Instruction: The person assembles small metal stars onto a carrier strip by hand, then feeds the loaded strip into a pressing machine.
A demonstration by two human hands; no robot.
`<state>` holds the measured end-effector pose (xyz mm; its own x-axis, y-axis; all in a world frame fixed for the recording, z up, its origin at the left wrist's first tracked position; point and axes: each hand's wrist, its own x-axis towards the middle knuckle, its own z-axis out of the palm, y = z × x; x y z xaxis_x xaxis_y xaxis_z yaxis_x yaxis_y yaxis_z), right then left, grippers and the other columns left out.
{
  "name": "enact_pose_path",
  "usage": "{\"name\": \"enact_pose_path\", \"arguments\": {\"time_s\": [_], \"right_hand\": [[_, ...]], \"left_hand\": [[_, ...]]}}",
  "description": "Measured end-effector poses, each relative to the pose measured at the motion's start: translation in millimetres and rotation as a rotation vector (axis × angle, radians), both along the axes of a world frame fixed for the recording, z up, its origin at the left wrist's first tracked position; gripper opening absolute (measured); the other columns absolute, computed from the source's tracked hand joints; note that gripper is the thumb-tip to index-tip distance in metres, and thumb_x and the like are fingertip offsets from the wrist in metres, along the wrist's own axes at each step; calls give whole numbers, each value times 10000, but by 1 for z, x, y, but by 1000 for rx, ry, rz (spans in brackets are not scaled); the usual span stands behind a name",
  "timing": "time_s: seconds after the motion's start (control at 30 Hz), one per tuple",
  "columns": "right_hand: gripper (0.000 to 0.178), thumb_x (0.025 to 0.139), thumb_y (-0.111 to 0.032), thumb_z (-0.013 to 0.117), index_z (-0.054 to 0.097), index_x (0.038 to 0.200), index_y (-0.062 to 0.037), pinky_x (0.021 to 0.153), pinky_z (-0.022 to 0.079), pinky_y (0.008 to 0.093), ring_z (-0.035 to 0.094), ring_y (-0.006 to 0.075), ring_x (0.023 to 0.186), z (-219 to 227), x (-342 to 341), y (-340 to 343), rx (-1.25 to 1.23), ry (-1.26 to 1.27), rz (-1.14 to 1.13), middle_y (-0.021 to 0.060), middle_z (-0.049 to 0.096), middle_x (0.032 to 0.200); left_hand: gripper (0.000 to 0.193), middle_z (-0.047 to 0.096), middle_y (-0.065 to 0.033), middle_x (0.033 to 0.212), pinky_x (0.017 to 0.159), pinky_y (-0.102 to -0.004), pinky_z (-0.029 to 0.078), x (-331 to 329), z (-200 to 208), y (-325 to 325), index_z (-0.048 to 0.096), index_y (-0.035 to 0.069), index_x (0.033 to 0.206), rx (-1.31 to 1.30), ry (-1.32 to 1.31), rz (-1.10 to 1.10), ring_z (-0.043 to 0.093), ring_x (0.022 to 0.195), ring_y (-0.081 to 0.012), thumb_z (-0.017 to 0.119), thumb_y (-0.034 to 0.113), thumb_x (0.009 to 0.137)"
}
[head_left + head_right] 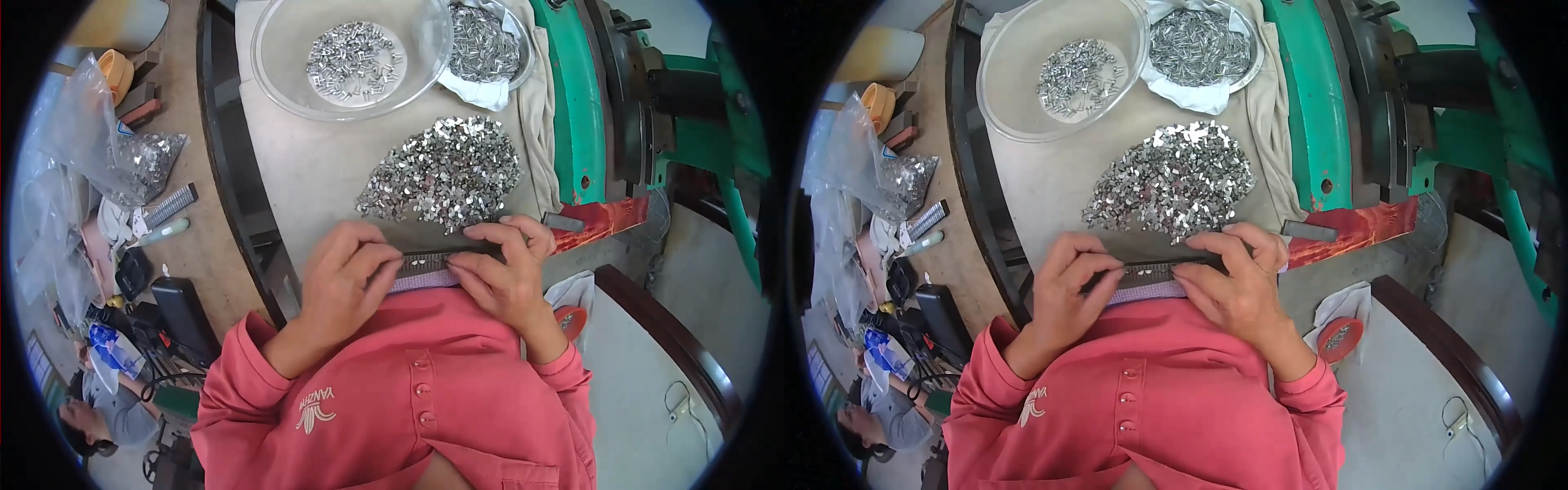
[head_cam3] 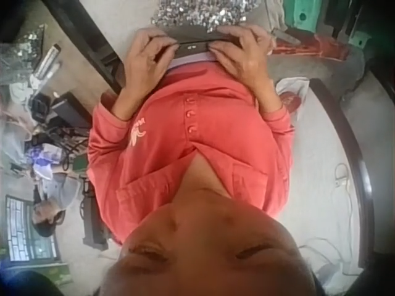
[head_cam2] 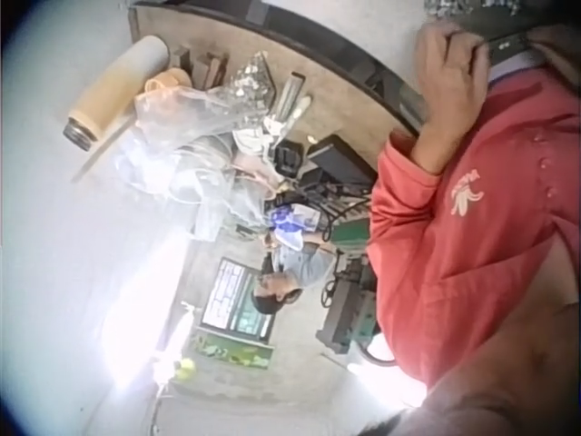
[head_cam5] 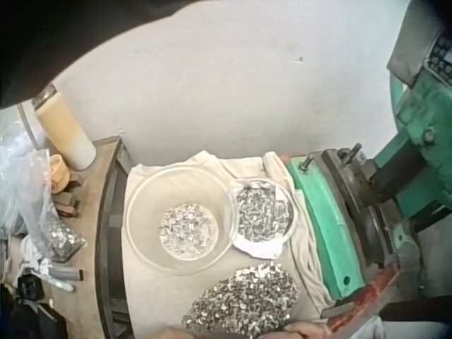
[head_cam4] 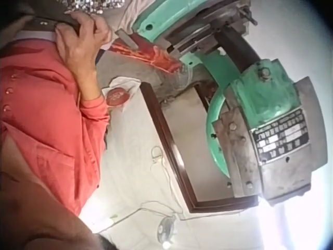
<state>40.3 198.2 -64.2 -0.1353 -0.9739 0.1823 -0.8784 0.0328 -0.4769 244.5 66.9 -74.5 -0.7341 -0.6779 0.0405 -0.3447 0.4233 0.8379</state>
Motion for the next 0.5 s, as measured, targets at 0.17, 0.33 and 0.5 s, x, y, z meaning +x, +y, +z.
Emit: {"name": "enact_pose_path", "arguments": {"time_s": [0.17,0.33,0.5], "right_hand": [[205,650,-190,846,764,838,-196,936,325,388,519,264,1072,-1,0,0,9,-3,11,-29,666,1104],[209,649,-189,846,760,840,-195,937,322,390,526,258,1066,0,-2,1,6,-9,-7,-35,666,1106],[214,652,-195,847,757,846,-192,941,310,396,529,255,1070,2,0,2,25,4,-38,-40,665,1110]], "left_hand": [[199,614,-63,957,727,-376,464,-15,-5,13,688,71,881,-76,54,-70,608,842,-265,803,39,721],[224,611,-55,978,759,-385,448,-22,-12,20,679,84,898,-136,-1,-126,607,893,-264,813,86,719],[253,601,-86,1010,773,-396,473,-21,-7,18,660,71,927,-77,10,-90,602,920,-292,815,77,727]]}}
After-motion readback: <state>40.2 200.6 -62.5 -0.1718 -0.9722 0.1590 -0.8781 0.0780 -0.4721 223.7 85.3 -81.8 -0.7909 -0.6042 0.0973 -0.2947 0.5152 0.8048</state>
